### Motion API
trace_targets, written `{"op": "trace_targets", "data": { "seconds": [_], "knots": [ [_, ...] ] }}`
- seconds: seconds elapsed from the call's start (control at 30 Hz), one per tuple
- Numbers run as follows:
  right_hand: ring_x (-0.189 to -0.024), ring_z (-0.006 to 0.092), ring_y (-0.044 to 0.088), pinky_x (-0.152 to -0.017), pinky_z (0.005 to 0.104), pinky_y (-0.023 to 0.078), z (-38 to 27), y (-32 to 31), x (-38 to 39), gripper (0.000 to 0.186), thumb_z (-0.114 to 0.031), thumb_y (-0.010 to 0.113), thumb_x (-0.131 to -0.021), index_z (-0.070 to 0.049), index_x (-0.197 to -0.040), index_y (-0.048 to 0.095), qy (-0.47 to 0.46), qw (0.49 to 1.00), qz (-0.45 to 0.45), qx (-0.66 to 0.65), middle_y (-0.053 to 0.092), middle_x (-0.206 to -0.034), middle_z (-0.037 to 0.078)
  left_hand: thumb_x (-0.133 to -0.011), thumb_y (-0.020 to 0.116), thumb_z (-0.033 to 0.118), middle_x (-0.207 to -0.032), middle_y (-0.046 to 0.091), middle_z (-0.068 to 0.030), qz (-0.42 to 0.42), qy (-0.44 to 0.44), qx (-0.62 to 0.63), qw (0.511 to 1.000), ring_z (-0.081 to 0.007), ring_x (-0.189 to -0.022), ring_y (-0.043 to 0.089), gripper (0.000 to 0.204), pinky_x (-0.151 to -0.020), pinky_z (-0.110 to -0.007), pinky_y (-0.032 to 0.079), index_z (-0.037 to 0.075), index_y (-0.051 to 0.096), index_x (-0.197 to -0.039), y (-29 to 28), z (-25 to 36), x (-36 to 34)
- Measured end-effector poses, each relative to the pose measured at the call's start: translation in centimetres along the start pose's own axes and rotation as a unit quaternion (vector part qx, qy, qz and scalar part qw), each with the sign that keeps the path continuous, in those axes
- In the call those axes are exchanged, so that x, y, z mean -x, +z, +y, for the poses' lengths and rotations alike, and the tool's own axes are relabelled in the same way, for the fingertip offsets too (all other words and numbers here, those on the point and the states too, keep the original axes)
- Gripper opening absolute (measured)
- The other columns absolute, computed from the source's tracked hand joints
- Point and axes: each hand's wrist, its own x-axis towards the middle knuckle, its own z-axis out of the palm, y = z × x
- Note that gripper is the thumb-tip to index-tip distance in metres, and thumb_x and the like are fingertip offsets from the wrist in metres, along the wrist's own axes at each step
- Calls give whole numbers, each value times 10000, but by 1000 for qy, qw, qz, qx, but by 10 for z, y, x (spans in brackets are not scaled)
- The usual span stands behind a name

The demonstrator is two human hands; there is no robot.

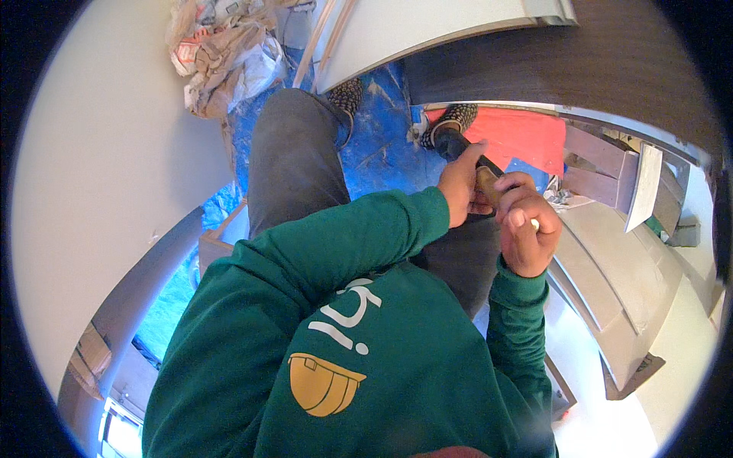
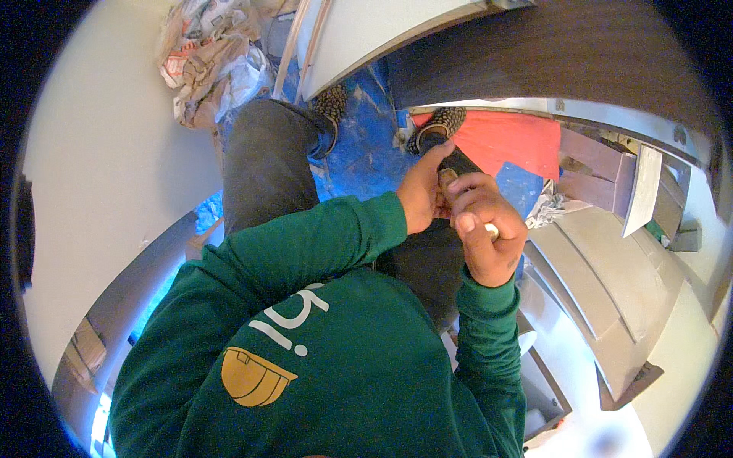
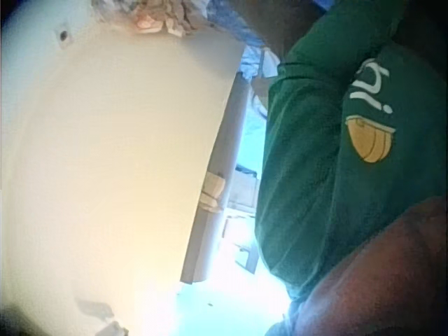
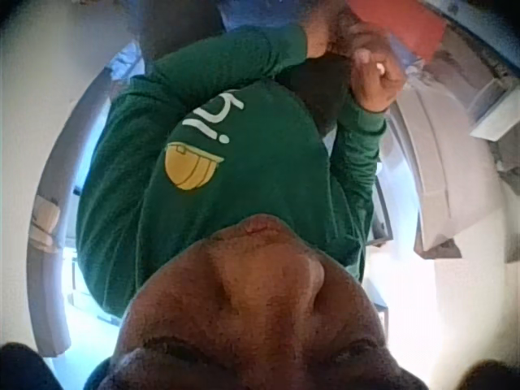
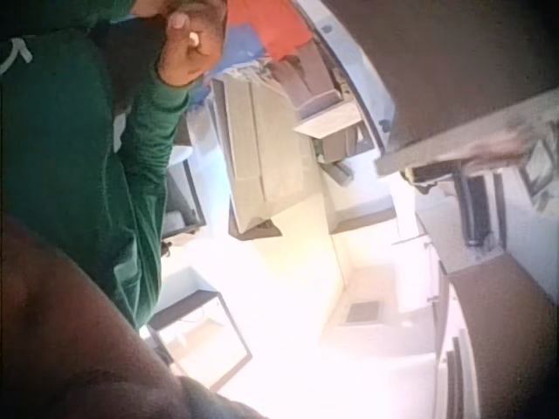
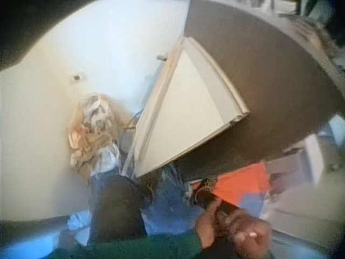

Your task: The person uses a chisel to trim and smooth the edge of a curved wooden piece. They repeatedly scrape along the edge, occasionally pausing to wipe away wood shavings with their hand. The work is performed in a confined space with protective blue sheeting on the floor.

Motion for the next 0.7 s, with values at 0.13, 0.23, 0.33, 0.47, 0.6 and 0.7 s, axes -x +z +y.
{"op": "trace_targets", "data": {
  "seconds": [0.13,0.23,0.33,0.47,0.6,0.7],
  "knots": [
    [-905,284,571,-969,471,401,-1,0,-8,247,-210,680,-885,-47,-731,575,44,996,-31,70,605,-718,77,-843,637,272,-718,552,-45,33,-10,55,998,-202,-601,563,176,-509,-369,451,117,586,-911,9,11,-19],
    [-1006,279,564,-1016,474,372,-9,5,-9,215,-258,665,-895,-52,-946,628,129,979,-17,156,624,-997,124,-809,630,203,-731,554,-67,52,-1,41,998,-211,-604,558,153,-524,-373,455,91,570,-893,5,19,-26],
    [-996,273,594,-933,432,457,-27,18,-14,425,-275,659,-895,-38,-1227,538,298,951,54,64,594,-1133,146,-793,626,180,-766,561,-98,80,28,-31,996,-229,-630,555,187,-545,-387,454,44,550,-896,8,30,-20],
    [-864,245,650,-672,344,570,-41,16,-43,668,-278,651,-899,-27,-1437,347,537,834,84,-91,582,-1129,158,-770,652,181,-808,569,-132,122,89,-103,983,-241,-686,556,293,-601,-408,461,-5,524,-958,4,27,-26],
    [-576,200,619,-459,329,523,-20,7,-49,656,-273,659,-897,-71,-1428,331,606,792,12,-68,626,-836,117,-755,670,184,-817,573,-140,110,89,-78,987,-234,-729,560,339,-661,-399,464,-18,516,-979,6,25,-24],
    [-497,187,587,-406,313,484,-12,2,-58,700,-231,686,-852,-89,-1431,319,622,781,11,-54,598,-686,81,-820,650,259,-825,579,-136,130,114,-96,980,-239,-741,565,320,-677,-398,464,-1,524,-958,4,22,-32]
  ]
}}
